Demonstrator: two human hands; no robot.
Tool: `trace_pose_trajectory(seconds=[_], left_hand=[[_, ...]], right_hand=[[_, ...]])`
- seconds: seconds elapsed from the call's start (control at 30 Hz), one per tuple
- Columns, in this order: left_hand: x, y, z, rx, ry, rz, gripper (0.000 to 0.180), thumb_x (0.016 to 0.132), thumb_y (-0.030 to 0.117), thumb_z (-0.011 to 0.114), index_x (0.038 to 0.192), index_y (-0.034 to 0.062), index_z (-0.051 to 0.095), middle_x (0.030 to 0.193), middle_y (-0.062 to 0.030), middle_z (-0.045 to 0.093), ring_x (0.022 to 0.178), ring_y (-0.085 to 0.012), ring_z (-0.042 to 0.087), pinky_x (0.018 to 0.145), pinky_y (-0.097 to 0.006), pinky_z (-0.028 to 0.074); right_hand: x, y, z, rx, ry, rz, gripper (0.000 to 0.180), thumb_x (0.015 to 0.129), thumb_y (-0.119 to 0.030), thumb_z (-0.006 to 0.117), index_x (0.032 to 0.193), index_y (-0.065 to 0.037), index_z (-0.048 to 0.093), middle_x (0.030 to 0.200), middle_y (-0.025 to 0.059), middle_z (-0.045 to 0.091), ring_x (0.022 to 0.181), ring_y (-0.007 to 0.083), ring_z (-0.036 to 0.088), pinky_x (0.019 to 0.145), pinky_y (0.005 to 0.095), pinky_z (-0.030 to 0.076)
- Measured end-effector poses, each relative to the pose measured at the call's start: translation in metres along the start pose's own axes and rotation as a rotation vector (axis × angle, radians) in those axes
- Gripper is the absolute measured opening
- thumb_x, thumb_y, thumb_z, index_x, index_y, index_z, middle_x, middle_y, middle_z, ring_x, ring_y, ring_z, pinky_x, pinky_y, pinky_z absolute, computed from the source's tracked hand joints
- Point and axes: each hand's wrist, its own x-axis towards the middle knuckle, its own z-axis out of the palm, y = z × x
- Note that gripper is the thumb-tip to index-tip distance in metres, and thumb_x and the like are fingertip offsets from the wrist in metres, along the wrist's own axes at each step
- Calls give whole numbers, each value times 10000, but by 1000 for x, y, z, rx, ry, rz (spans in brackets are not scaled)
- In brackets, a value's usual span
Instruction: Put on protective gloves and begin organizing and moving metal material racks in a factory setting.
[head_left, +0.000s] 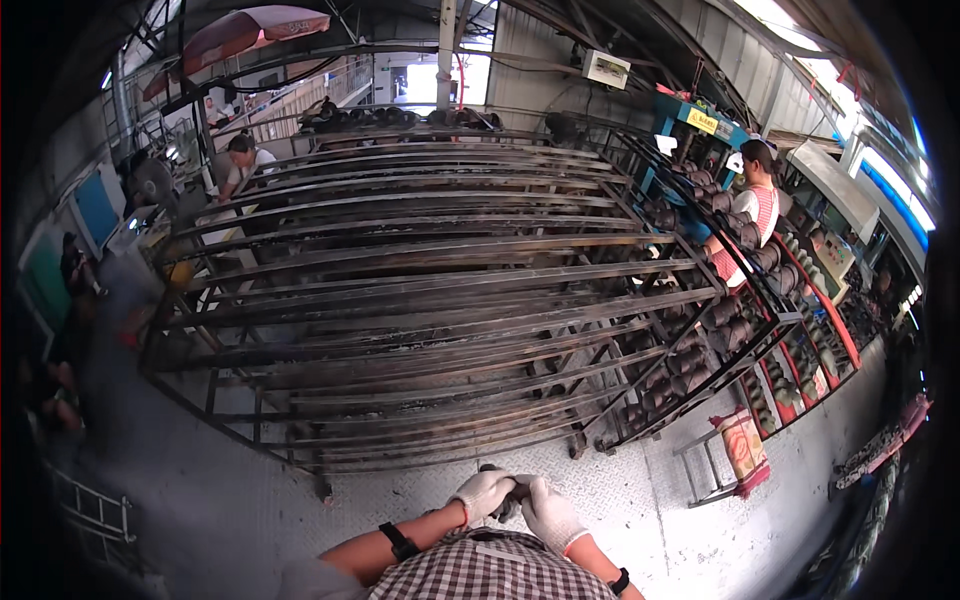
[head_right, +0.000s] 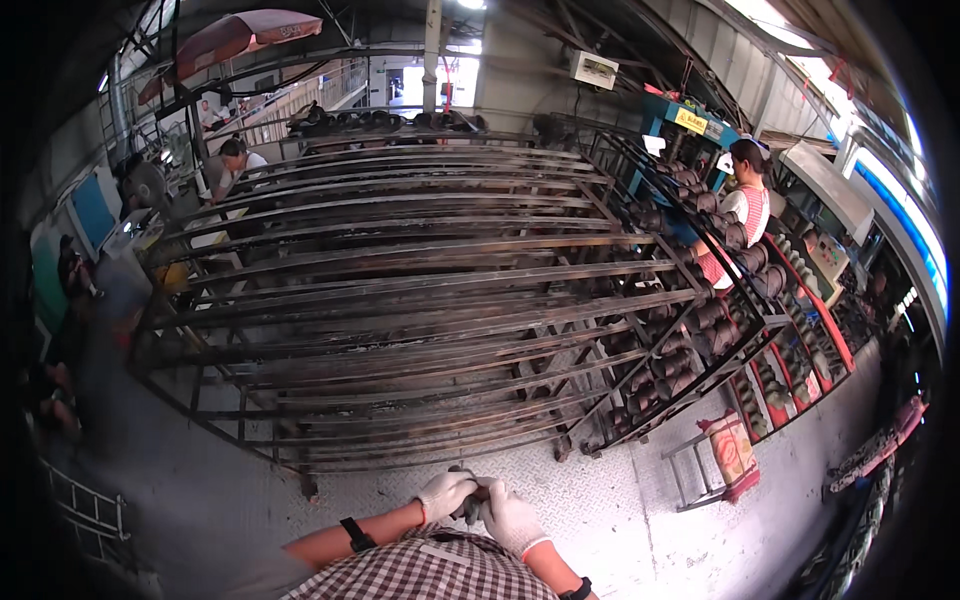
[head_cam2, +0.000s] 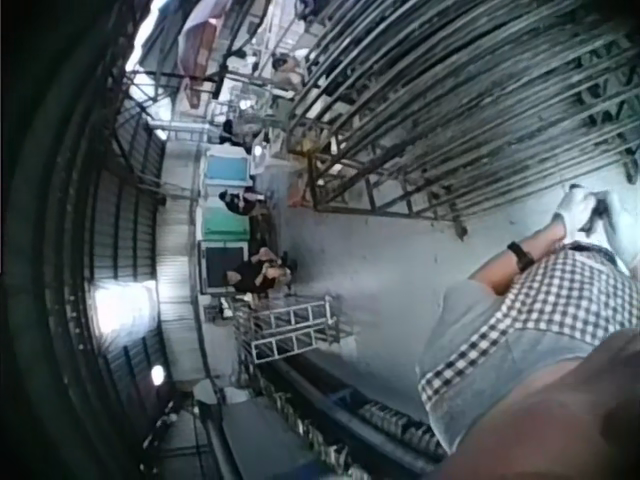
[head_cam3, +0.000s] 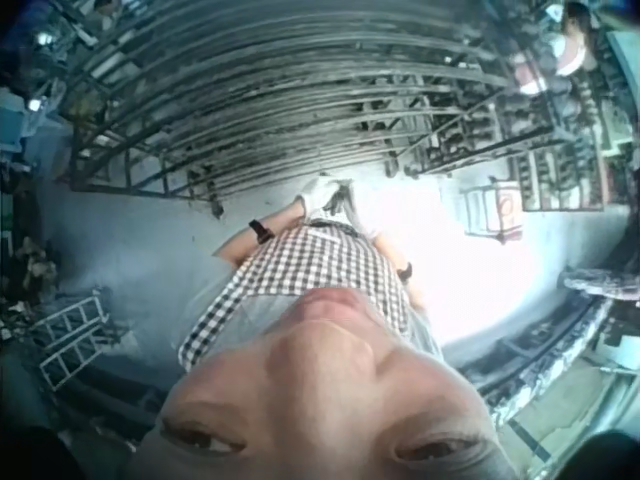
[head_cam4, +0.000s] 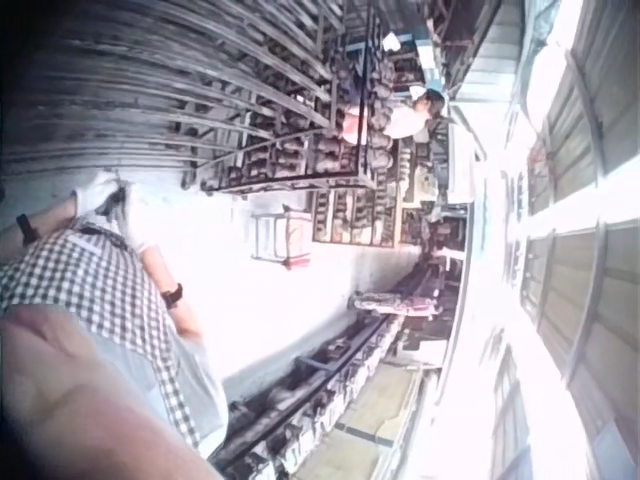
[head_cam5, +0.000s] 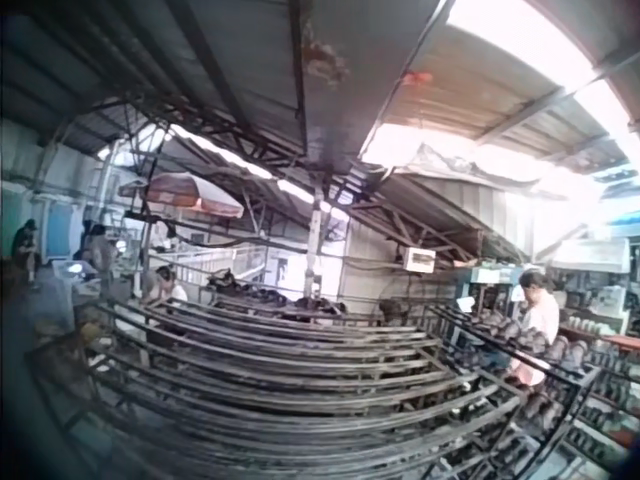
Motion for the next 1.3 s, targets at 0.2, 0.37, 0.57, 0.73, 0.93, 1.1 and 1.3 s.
trace_pose_trajectory(seconds=[0.2,0.37,0.57,0.73,0.93,1.1,1.3], left_hand=[[-2,34,-4,224,16,-50,273,951,263,486,957,30,629,804,-177,667,720,-335,649,662,-427,486],[-1,24,5,158,-103,79,247,957,274,511,935,48,607,747,-143,642,661,-297,633,612,-403,480],[-6,42,6,418,-206,230,227,954,270,517,941,68,619,839,-173,657,786,-368,643,674,-430,491],[5,47,11,101,-173,211,224,940,255,537,898,45,605,783,-150,640,714,-336,632,626,-409,475],[15,47,8,122,285,276,218,945,215,539,996,43,662,797,-152,638,729,-250,638,653,-342,485],[31,29,17,-708,120,-128,149,932,133,595,1006,21,657,931,-15,655,861,-79,589,763,-229,470],[9,36,12,-351,105,169,125,957,145,566,922,33,611,815,27,576,755,-28,486,675,-211,424]], right_hand=[[10,13,5,-189,-130,119,321,875,-163,493,1175,-62,439,928,243,645,864,413,637,733,517,495],[21,27,3,-53,-255,226,324,855,-144,490,1163,-41,491,1049,262,639,985,384,630,826,461,499],[43,46,-9,2036,-206,128,586,740,-58,494,1264,193,414,1477,323,300,1323,428,395,1122,470,329],[43,19,-3,2053,-15,-40,559,943,-345,508,1247,120,446,1478,297,318,1288,385,443,1106,447,341],[44,36,16,1285,251,134,315,990,-180,398,1184,37,518,1210,140,579,1053,188,547,945,320,420],[40,19,18,1201,468,94,289,944,-130,388,1113,19,568,881,24,533,761,104,457,713,259,403],[40,40,44,776,282,234,256,932,-103,417,1124,17,537,986,130,614,954,224,583,864,350,466]])
